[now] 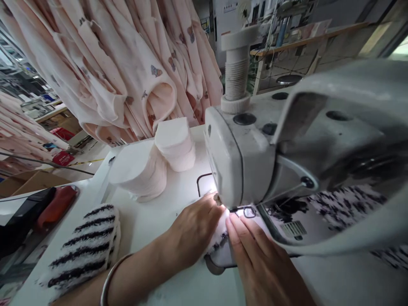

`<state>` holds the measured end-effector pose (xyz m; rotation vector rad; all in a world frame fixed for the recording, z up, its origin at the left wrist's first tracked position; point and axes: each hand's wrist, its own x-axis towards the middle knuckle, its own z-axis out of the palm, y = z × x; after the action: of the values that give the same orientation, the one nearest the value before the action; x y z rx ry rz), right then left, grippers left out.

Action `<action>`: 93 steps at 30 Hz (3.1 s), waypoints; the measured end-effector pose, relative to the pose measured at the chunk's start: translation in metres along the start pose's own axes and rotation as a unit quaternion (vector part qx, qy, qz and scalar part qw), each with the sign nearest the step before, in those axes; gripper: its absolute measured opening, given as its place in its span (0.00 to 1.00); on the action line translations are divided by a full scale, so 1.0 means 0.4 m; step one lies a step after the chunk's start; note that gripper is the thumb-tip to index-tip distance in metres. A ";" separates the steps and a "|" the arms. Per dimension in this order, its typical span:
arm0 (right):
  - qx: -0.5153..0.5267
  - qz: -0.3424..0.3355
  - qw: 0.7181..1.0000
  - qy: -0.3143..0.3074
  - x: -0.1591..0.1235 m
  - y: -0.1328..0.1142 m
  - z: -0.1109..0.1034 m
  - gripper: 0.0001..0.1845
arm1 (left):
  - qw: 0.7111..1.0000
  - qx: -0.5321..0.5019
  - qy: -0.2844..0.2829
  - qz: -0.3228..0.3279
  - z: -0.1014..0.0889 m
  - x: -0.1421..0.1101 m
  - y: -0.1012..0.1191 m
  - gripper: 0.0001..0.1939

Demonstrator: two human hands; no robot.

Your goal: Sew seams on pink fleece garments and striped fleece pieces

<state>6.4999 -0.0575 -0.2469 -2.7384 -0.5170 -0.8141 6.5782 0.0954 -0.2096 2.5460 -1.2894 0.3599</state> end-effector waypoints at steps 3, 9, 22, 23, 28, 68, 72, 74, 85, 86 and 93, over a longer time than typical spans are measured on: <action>-0.005 -0.015 1.000 0.010 -0.012 0.010 0.010 0.24 | 1.000 -0.004 -0.001 -0.001 0.008 -0.004 -0.002 0.07; -0.023 -0.035 0.999 -0.005 -0.035 0.022 0.011 0.23 | 1.000 -0.021 -0.013 0.001 0.010 -0.005 0.001 0.09; -0.045 0.024 0.999 -0.007 -0.029 -0.063 -0.009 0.23 | 0.986 -0.099 -0.128 0.049 -0.093 -0.026 0.010 0.13; -0.042 0.024 0.999 -0.006 -0.028 -0.063 -0.010 0.23 | 0.986 -0.095 -0.128 0.051 -0.091 -0.028 0.011 0.14; -0.029 0.010 0.999 0.007 -0.034 -0.043 -0.012 0.22 | 0.988 -0.082 -0.125 0.035 -0.083 -0.031 0.027 0.13; 0.037 -0.010 0.999 -0.021 -0.010 0.079 -0.017 0.24 | 0.998 -0.001 -0.056 -0.024 -0.020 -0.055 0.069 0.17; 0.047 -0.009 0.998 -0.033 -0.005 0.090 -0.012 0.24 | 0.999 0.012 -0.013 -0.032 -0.008 -0.051 0.077 0.19; 0.051 -0.004 0.998 -0.039 0.000 0.093 -0.012 0.22 | 0.999 0.017 -0.006 -0.042 -0.003 -0.046 0.081 0.16; 0.011 -0.008 1.000 -0.026 0.019 0.069 -0.042 0.24 | 0.990 0.116 0.056 -0.058 0.021 -0.021 0.095 0.11; 0.010 -0.005 1.000 -0.029 0.017 0.068 -0.042 0.25 | 0.989 0.123 0.051 -0.064 0.023 -0.020 0.095 0.10; -0.027 0.005 1.000 -0.014 -0.001 0.049 -0.026 0.26 | 0.989 0.113 0.038 -0.084 0.029 -0.020 0.087 0.10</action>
<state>6.5023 -0.0789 -0.2412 -2.8024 -0.4934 -0.8004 6.5464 0.0774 -0.2187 2.7736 -1.0511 0.5900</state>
